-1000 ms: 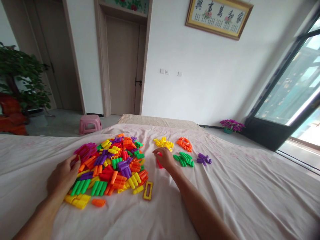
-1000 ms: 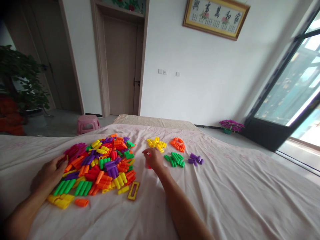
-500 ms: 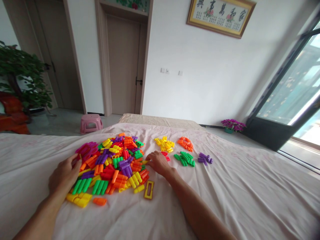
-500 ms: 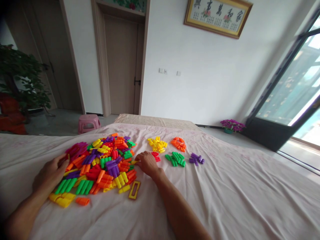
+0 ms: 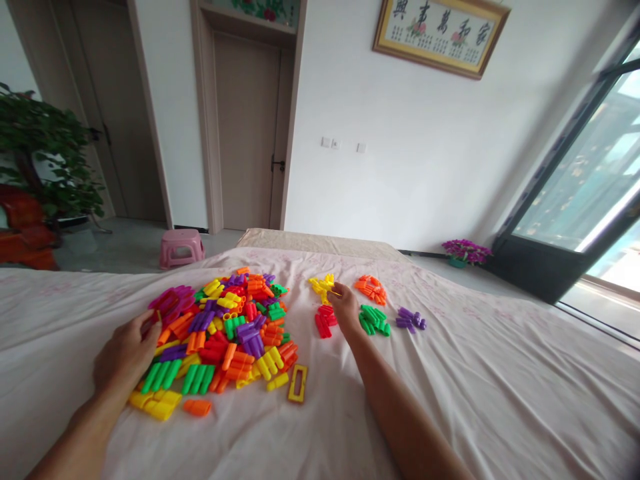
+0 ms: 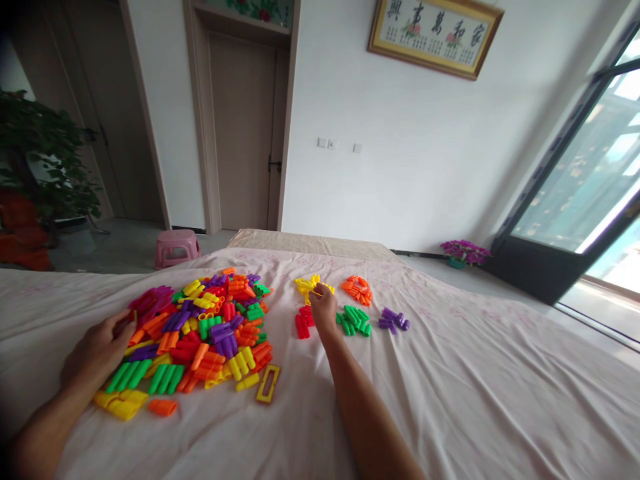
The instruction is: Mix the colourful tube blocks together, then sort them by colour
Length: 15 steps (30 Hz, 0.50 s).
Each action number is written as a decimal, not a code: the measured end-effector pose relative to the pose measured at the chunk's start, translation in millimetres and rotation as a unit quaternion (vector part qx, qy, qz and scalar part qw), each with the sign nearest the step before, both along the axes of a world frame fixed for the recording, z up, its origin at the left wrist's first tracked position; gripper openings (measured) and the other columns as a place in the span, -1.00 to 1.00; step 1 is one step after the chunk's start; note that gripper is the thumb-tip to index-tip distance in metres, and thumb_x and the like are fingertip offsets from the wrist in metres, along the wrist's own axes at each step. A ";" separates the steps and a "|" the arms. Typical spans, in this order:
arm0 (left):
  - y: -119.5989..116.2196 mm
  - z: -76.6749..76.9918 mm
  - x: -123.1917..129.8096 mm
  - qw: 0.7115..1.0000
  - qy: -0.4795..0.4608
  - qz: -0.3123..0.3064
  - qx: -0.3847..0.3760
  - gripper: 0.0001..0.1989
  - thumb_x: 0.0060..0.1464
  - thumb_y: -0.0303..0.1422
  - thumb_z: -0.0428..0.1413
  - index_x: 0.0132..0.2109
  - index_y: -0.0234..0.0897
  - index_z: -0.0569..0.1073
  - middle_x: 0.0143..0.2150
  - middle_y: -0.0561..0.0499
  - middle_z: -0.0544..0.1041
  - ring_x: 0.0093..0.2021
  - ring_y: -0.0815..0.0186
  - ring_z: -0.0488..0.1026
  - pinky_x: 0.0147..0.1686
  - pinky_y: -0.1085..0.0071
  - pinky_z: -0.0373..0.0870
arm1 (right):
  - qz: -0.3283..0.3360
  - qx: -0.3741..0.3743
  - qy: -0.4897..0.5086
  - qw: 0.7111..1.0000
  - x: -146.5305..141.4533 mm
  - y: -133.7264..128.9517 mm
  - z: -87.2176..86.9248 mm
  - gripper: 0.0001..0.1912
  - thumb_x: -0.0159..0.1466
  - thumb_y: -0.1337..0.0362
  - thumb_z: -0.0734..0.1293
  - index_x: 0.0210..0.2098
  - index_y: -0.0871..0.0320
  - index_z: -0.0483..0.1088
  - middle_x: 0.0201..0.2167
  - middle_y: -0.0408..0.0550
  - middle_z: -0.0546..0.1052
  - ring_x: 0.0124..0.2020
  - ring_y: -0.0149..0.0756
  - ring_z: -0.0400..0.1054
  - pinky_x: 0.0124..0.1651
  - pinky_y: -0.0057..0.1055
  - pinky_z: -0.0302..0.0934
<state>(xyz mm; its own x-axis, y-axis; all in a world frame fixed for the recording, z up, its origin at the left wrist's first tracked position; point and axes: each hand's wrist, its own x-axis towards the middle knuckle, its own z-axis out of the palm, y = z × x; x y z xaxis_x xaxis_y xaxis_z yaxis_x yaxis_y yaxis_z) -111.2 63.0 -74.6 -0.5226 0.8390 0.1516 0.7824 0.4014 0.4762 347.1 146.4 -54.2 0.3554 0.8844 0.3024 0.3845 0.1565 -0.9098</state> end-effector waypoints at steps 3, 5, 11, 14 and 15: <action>0.0 0.6 0.1 1.000 -0.007 -0.007 -0.001 -0.33 0.23 0.06 -0.26 0.30 -0.17 0.31 0.16 -0.27 0.46 0.03 -0.10 0.47 -0.10 0.10 0.38 | 0.037 0.014 -0.013 0.999 -7.8 -4.3 -2.9 -0.62 0.17 0.35 0.31 -0.02 0.24 0.48 -0.14 0.06 0.61 -0.17 -0.21 0.54 -0.10 -0.32 0.41; -0.3 1.4 0.6 1.000 -0.010 -0.011 0.002 -0.32 0.23 0.07 -0.26 0.30 -0.19 0.31 0.16 -0.27 0.46 0.04 -0.11 0.46 -0.09 0.09 0.38 | 0.085 0.028 -0.083 0.993 -17.6 -11.9 -3.2 -0.68 0.18 0.39 0.29 -0.08 0.20 0.52 -0.18 0.00 0.62 -0.18 -0.23 0.53 -0.05 -0.30 0.40; -0.7 1.4 1.3 1.000 -0.007 -0.009 0.007 -0.35 0.24 0.04 -0.23 0.29 -0.19 0.32 0.18 -0.28 0.45 0.05 -0.08 0.46 -0.07 0.10 0.38 | 0.280 0.115 -0.302 0.904 -59.6 -44.6 7.2 -0.44 0.22 0.54 0.24 0.16 0.02 0.42 0.12 -0.07 0.51 0.13 -0.24 0.36 0.20 -0.24 0.24; -0.4 0.7 0.7 1.000 -0.006 -0.012 0.013 -0.35 0.24 0.04 -0.23 0.29 -0.20 0.32 0.17 -0.28 0.45 0.07 -0.08 0.45 -0.05 0.11 0.37 | 0.318 0.112 -0.354 0.872 -75.4 -54.1 11.0 -0.43 0.27 0.52 0.25 0.22 -0.02 0.37 0.16 -0.08 0.49 0.17 -0.22 0.32 0.22 -0.26 0.22; -0.3 0.6 0.5 1.000 -0.008 -0.014 0.011 -0.34 0.24 0.04 -0.23 0.29 -0.21 0.31 0.17 -0.28 0.45 0.08 -0.09 0.45 -0.04 0.10 0.37 | 0.320 0.106 -0.363 0.869 -78.3 -55.3 11.1 -0.45 0.28 0.50 0.25 0.21 -0.02 0.38 0.14 -0.08 0.50 0.15 -0.22 0.33 0.20 -0.28 0.23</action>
<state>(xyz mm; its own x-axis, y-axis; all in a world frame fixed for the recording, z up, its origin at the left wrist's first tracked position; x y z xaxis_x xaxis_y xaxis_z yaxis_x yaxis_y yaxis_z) -110.8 62.7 -74.0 -0.5014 0.8498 0.1626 0.7856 0.3685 0.4970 268.8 91.1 -43.2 -0.5408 0.7278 0.4217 0.6175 0.6840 -0.3884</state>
